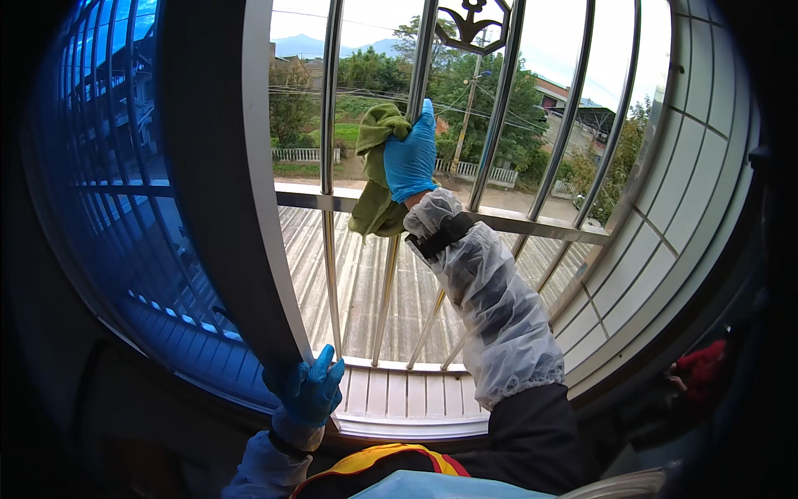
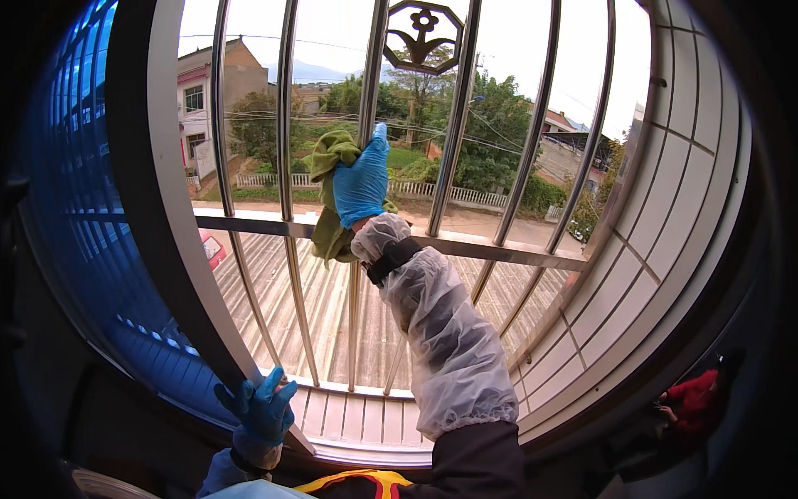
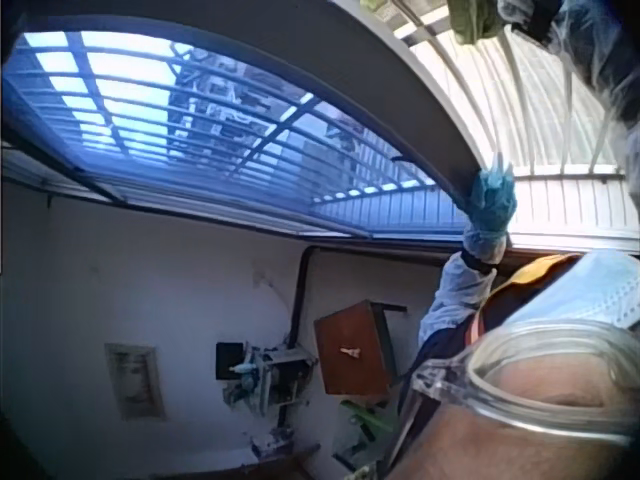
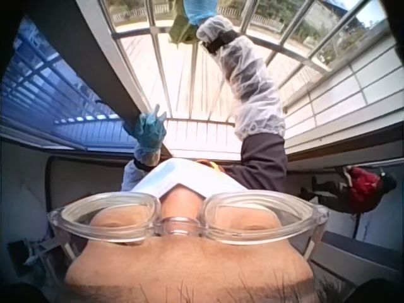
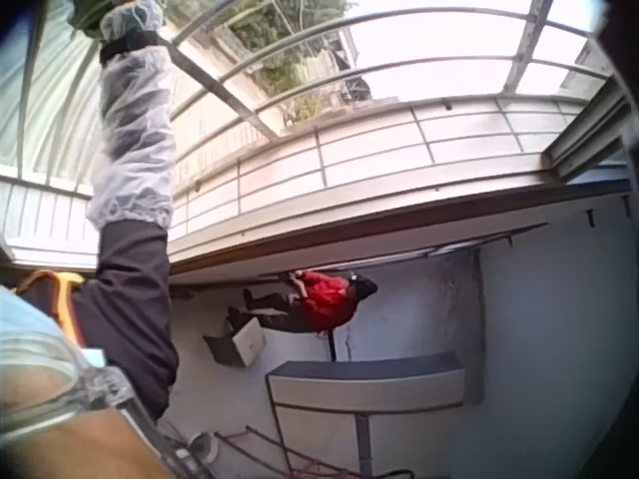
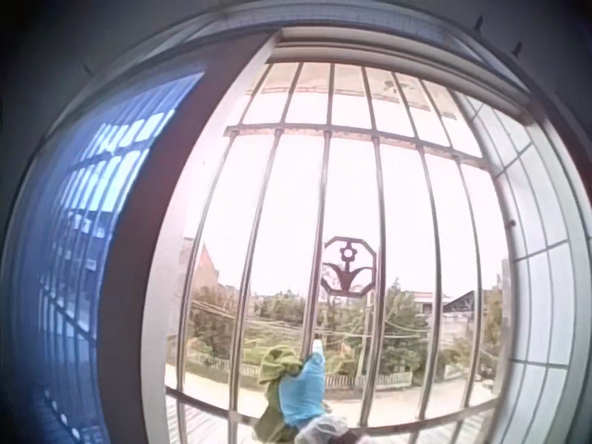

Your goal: The person wipes the interior window frame and glass with a green cloth, moving along the frame and across the pane. The person also wipes the metal security bars and the window sill while standing inside a room.

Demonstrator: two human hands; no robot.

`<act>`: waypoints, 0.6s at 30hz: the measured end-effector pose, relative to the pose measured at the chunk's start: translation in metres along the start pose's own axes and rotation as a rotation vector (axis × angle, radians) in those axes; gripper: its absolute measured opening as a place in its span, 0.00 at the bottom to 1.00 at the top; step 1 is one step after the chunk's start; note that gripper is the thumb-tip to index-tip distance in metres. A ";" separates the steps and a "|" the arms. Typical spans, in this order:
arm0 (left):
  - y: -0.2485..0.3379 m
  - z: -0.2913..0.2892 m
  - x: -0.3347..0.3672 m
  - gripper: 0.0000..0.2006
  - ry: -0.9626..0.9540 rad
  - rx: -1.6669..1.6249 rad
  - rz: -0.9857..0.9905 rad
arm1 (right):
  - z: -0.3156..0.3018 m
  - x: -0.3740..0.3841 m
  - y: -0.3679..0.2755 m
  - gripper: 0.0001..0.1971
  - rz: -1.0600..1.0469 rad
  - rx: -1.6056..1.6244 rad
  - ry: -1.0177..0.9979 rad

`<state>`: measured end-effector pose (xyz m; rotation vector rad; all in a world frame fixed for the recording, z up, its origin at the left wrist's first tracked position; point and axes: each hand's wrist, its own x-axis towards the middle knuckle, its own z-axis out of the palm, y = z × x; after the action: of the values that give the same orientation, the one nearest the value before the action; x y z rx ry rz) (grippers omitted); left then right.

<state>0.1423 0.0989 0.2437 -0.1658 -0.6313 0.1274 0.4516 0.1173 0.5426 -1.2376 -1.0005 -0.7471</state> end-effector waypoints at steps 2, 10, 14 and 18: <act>0.001 -0.005 0.003 0.21 -0.067 0.278 -0.011 | 0.000 0.036 -0.005 0.32 -0.004 0.003 -0.007; -0.004 -0.004 0.019 0.26 -0.451 0.371 -0.098 | -0.011 0.076 -0.002 0.14 0.263 0.750 -0.300; -0.010 0.008 0.024 0.25 -0.445 0.389 -0.103 | -0.062 0.005 -0.008 0.14 -0.010 -0.475 -0.639; -0.005 0.005 0.020 0.25 -0.434 0.625 0.007 | -0.155 -0.043 -0.027 0.15 -0.066 -0.727 -0.650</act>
<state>0.1556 0.0974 0.2598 0.4762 -0.9920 0.3659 0.4417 -0.0426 0.5103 -2.1768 -1.3479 -0.8069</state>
